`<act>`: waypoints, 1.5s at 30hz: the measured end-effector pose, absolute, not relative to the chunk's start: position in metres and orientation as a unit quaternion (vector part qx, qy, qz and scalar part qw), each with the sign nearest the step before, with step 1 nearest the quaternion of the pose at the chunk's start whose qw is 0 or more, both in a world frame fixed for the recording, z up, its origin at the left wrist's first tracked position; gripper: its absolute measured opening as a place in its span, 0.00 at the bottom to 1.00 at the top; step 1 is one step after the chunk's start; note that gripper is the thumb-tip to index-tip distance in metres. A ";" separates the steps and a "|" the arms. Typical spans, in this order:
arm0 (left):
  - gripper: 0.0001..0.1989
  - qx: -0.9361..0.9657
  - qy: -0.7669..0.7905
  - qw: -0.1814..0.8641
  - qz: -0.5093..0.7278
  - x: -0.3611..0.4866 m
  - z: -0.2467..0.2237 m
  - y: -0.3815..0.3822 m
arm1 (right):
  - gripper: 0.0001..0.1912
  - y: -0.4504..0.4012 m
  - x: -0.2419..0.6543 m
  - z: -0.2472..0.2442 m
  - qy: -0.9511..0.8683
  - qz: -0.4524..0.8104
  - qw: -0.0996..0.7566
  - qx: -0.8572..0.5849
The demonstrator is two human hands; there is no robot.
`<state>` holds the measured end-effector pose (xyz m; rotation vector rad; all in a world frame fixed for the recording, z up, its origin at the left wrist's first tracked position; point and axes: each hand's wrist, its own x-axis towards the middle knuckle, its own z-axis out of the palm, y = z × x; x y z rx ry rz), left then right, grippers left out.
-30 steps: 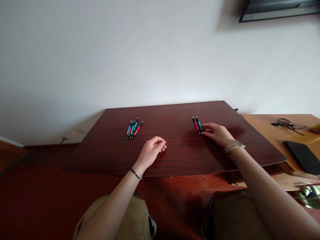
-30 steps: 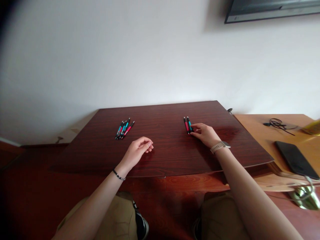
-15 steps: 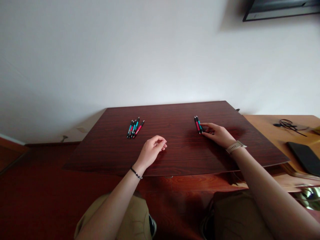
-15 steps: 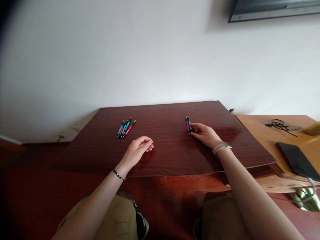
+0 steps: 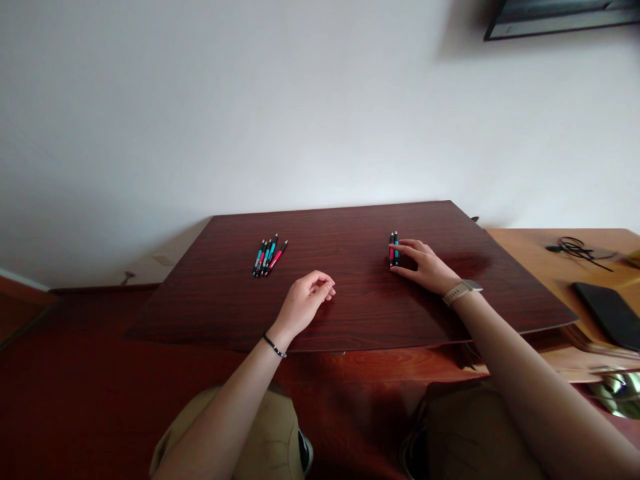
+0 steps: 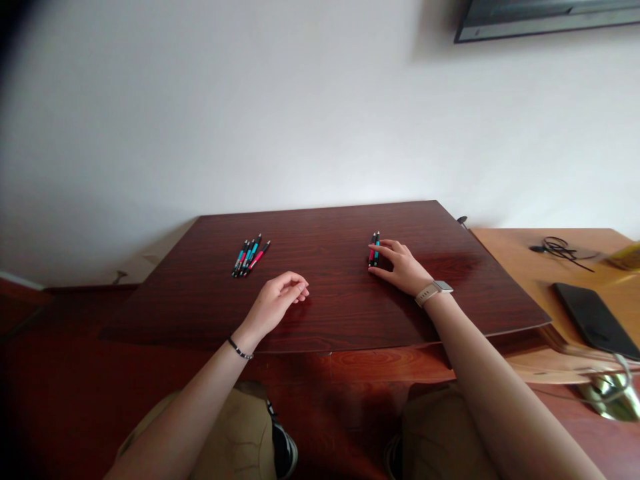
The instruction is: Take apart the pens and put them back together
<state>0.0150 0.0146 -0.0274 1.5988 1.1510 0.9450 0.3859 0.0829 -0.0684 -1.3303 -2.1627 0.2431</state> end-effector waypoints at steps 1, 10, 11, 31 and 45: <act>0.11 0.651 0.467 0.459 0.383 0.016 -0.027 0.014 | 0.28 0.085 0.386 -0.070 -0.815 0.083 0.288 -0.496; 0.10 0.657 0.469 0.450 0.382 0.014 -0.027 0.013 | 0.22 0.087 0.394 -0.071 -0.826 0.101 0.280 -0.479; 0.10 0.657 0.468 0.451 0.382 0.014 -0.026 0.013 | 0.22 0.086 0.394 -0.069 -0.827 0.101 0.279 -0.477; 0.09 0.671 0.466 0.432 0.381 0.012 -0.024 0.014 | 0.27 0.082 0.399 -0.066 -0.813 0.132 0.301 -0.481; 0.07 0.753 0.556 0.086 0.340 -0.012 -0.023 0.033 | 0.24 0.058 0.358 -0.043 -0.763 0.091 0.372 -0.521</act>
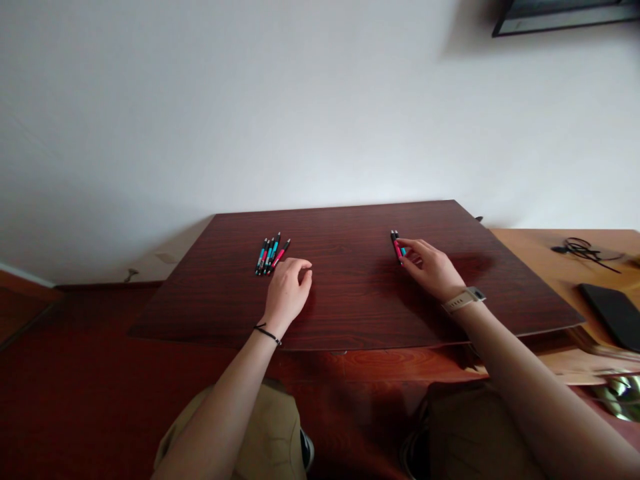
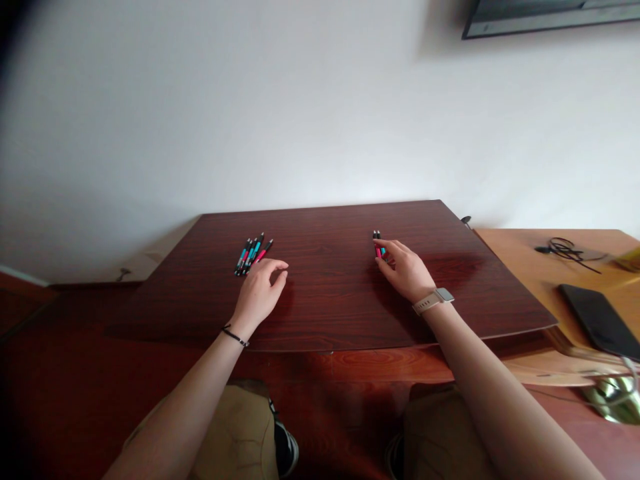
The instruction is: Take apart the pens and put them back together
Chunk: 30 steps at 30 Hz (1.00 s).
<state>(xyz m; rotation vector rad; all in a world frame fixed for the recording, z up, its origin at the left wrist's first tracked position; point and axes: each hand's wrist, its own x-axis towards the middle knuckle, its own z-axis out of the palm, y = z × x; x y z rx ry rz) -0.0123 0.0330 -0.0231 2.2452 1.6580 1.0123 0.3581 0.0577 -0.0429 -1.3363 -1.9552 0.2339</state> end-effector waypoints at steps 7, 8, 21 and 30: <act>0.10 0.697 0.684 -0.064 0.205 -0.046 -0.025 0.047 | 0.32 0.040 0.322 -0.039 -0.801 0.144 0.341 -0.470; 0.10 0.695 0.689 -0.070 0.196 -0.048 -0.026 0.048 | 0.31 0.039 0.319 -0.039 -0.806 0.149 0.335 -0.464; 0.06 0.679 0.704 -0.064 0.197 -0.057 -0.031 0.057 | 0.27 0.032 0.301 -0.044 -0.831 0.178 0.310 -0.427; 0.07 0.675 0.705 -0.011 0.217 -0.044 -0.025 0.054 | 0.23 0.031 0.298 -0.043 -0.839 0.171 0.304 -0.418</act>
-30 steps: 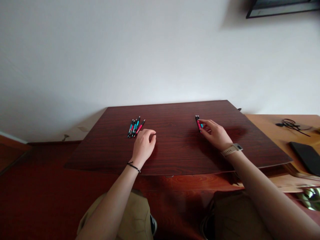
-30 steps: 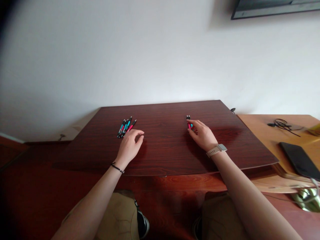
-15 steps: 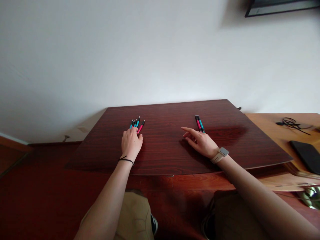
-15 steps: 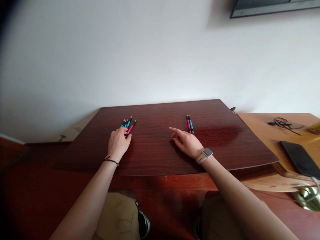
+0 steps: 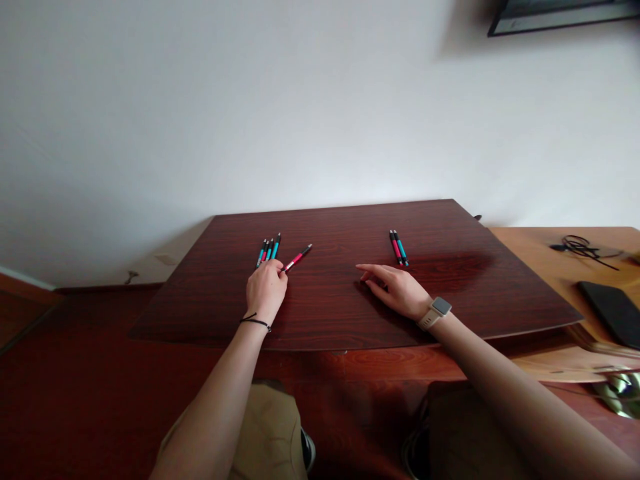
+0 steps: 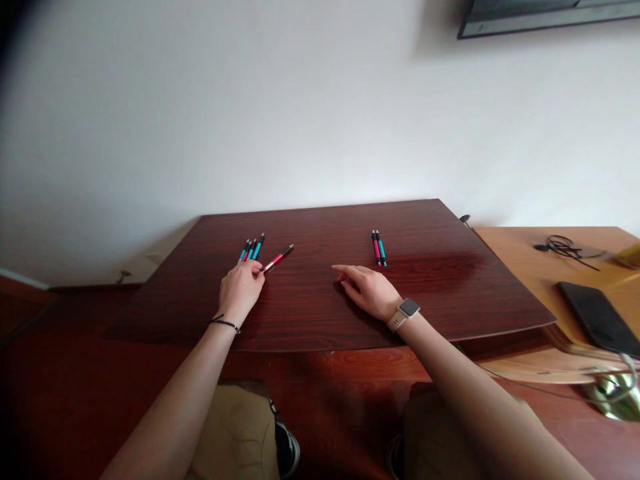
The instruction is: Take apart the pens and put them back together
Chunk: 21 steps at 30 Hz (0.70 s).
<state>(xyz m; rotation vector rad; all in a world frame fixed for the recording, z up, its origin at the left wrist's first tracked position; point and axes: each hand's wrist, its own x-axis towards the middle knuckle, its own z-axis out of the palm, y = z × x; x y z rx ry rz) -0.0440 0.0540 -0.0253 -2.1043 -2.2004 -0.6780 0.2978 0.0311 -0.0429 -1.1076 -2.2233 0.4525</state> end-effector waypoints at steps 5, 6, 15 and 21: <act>0.07 -0.679 -0.680 -0.051 -0.272 -0.034 -0.026 0.052 | 0.20 0.031 0.297 -0.042 -0.842 0.165 0.303 -0.416; 0.07 -0.679 -0.670 -0.072 -0.291 -0.033 -0.027 0.051 | 0.20 0.031 0.297 -0.042 -0.841 0.164 0.304 -0.416; 0.08 -0.667 -0.523 -0.274 -0.454 -0.009 -0.025 0.043 | 0.22 0.029 0.290 -0.043 -0.729 0.351 0.382 -0.446; 0.07 -0.696 -0.487 -0.293 -0.440 0.004 -0.014 0.030 | 0.23 0.031 0.283 -0.047 -0.572 0.508 0.474 -0.436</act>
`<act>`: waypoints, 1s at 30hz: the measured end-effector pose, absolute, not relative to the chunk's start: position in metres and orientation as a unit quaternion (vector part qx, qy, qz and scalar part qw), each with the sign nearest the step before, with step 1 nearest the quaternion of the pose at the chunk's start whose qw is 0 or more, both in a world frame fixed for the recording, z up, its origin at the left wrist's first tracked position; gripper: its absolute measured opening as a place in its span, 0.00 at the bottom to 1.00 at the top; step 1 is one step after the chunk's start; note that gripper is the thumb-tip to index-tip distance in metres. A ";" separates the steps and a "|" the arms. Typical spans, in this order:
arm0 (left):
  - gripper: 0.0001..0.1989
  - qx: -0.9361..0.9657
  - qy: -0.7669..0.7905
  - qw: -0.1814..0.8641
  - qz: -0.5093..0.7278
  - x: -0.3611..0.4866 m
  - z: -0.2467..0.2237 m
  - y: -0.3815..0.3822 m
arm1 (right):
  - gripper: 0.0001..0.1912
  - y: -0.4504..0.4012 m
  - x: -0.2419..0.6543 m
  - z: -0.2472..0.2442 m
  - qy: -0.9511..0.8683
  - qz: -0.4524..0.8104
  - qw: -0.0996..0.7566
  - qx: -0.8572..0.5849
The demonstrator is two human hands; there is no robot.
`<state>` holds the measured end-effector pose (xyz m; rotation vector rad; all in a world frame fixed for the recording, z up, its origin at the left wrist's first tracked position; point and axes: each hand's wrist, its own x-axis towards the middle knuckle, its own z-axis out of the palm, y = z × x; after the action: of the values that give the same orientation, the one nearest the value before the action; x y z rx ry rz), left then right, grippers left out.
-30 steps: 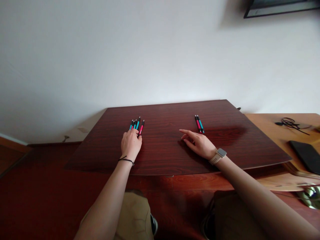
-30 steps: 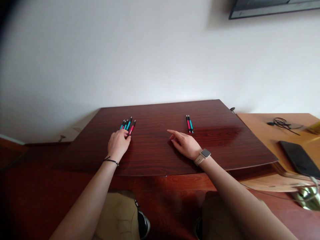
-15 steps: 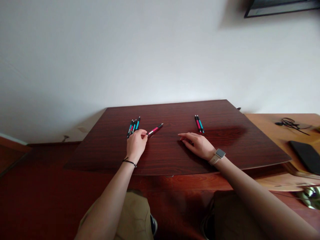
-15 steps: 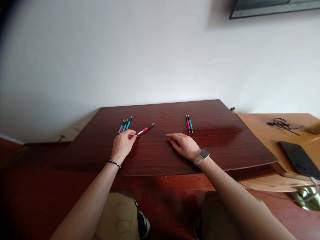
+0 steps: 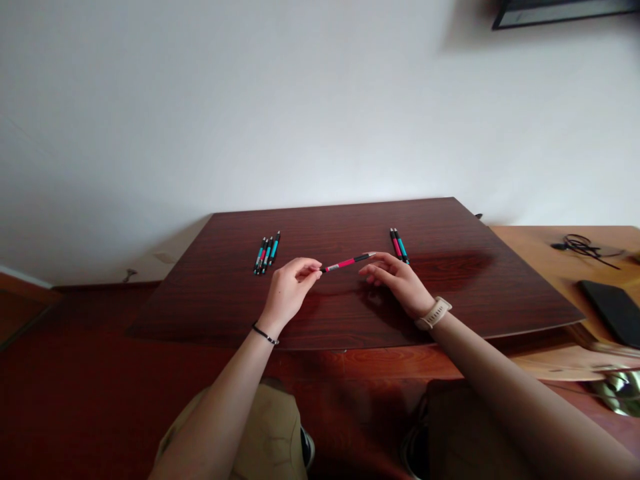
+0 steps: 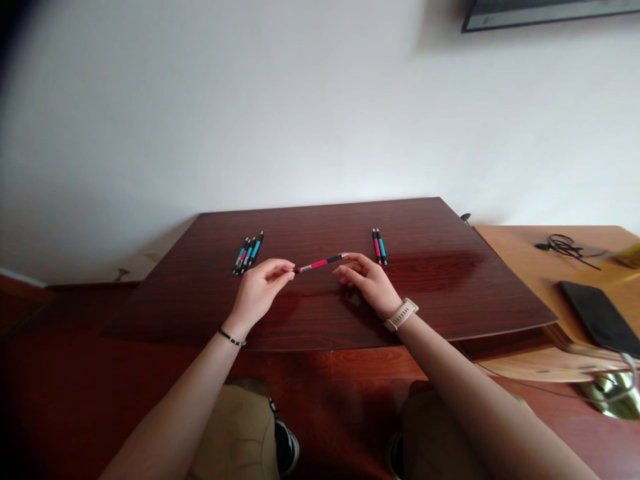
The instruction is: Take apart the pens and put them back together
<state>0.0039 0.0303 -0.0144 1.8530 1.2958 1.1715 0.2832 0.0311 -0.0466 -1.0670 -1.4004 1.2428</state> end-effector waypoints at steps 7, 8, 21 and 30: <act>0.07 0.718 0.457 0.285 0.441 0.004 -0.018 0.030 | 0.20 0.033 0.281 -0.044 -0.470 0.577 0.521 -0.417; 0.07 0.721 0.452 0.278 0.445 0.004 -0.019 0.031 | 0.20 0.033 0.281 -0.044 -0.466 0.582 0.521 -0.416; 0.05 0.710 0.446 0.268 0.475 0.009 -0.013 0.028 | 0.26 0.032 0.280 -0.041 -0.498 0.547 0.496 -0.454; 0.13 0.654 0.448 0.405 0.455 0.008 -0.022 0.030 | 0.28 0.032 0.281 -0.040 -0.522 0.534 0.481 -0.459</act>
<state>0.0081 0.0303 -0.0217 1.6513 1.1308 1.1481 0.2806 0.0323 -0.0404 -1.1185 -1.2738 1.3014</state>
